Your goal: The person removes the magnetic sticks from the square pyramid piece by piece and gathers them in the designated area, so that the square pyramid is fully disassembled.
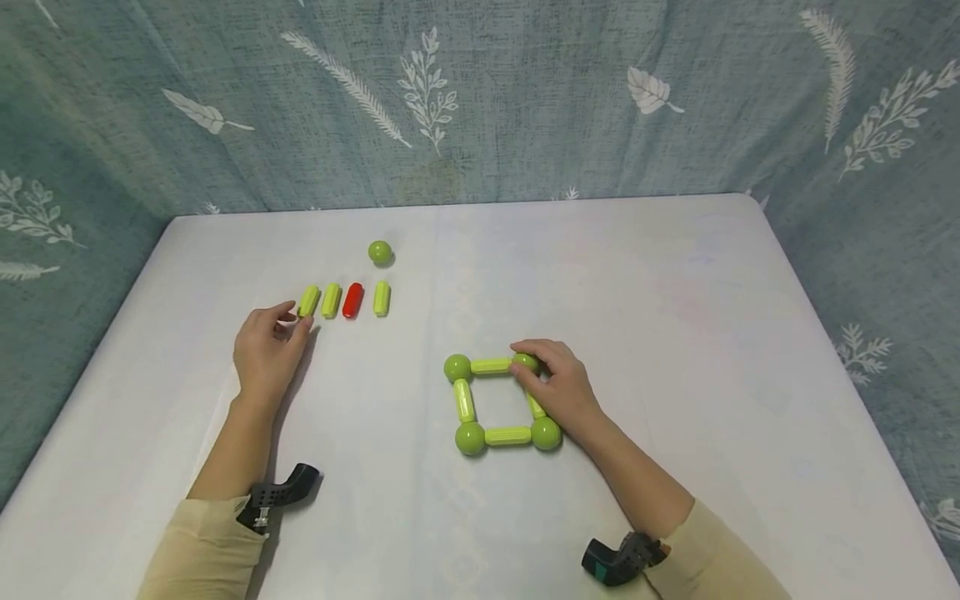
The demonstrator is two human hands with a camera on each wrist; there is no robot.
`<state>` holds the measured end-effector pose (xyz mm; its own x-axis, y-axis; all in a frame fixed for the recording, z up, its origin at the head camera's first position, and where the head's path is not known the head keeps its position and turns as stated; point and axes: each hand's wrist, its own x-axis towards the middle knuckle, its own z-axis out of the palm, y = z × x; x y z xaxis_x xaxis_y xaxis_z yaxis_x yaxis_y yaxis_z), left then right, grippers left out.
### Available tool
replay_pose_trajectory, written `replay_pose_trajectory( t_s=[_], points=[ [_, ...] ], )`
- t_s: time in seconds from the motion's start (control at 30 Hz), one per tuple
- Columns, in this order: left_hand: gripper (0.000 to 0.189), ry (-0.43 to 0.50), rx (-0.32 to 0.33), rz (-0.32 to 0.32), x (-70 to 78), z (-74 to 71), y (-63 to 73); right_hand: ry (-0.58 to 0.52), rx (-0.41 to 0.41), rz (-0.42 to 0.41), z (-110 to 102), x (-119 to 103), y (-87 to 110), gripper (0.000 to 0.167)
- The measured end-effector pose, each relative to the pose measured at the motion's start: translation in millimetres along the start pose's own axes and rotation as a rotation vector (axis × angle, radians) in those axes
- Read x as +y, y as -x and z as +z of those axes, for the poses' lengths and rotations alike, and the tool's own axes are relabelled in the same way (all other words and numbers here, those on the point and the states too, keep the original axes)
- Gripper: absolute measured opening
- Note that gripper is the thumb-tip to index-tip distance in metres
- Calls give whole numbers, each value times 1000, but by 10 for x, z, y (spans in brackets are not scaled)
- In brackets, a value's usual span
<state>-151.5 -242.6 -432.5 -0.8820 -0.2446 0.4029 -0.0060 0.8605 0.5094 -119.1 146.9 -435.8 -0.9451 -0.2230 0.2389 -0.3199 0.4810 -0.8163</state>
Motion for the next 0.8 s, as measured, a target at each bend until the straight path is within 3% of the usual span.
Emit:
replay_pose_trajectory(
  t_s=[0.17,0.3,0.4,0.5,0.6,0.67,0.8],
  points=[
    [32,227,45,163,180,65,92,2,2,1,-3,-3,-6,30],
    [35,387,-3,331,398,153,216,-11,8,18,-8,-20,2,36],
    [39,413,-134,480,584,242,342,-60,21,43,-9,-22,4,42],
    [48,368,-359,609,776,315,453,-122,16,48,-7,-22,7,42],
    [54,319,-558,679,921,358,515,-156,-4,28,-1,-21,11,37],
    [53,294,-623,698,977,371,533,-166,-10,15,0,-24,13,34],
    [50,304,-640,712,1038,381,550,-161,1,12,-5,-30,14,32]
  ],
)
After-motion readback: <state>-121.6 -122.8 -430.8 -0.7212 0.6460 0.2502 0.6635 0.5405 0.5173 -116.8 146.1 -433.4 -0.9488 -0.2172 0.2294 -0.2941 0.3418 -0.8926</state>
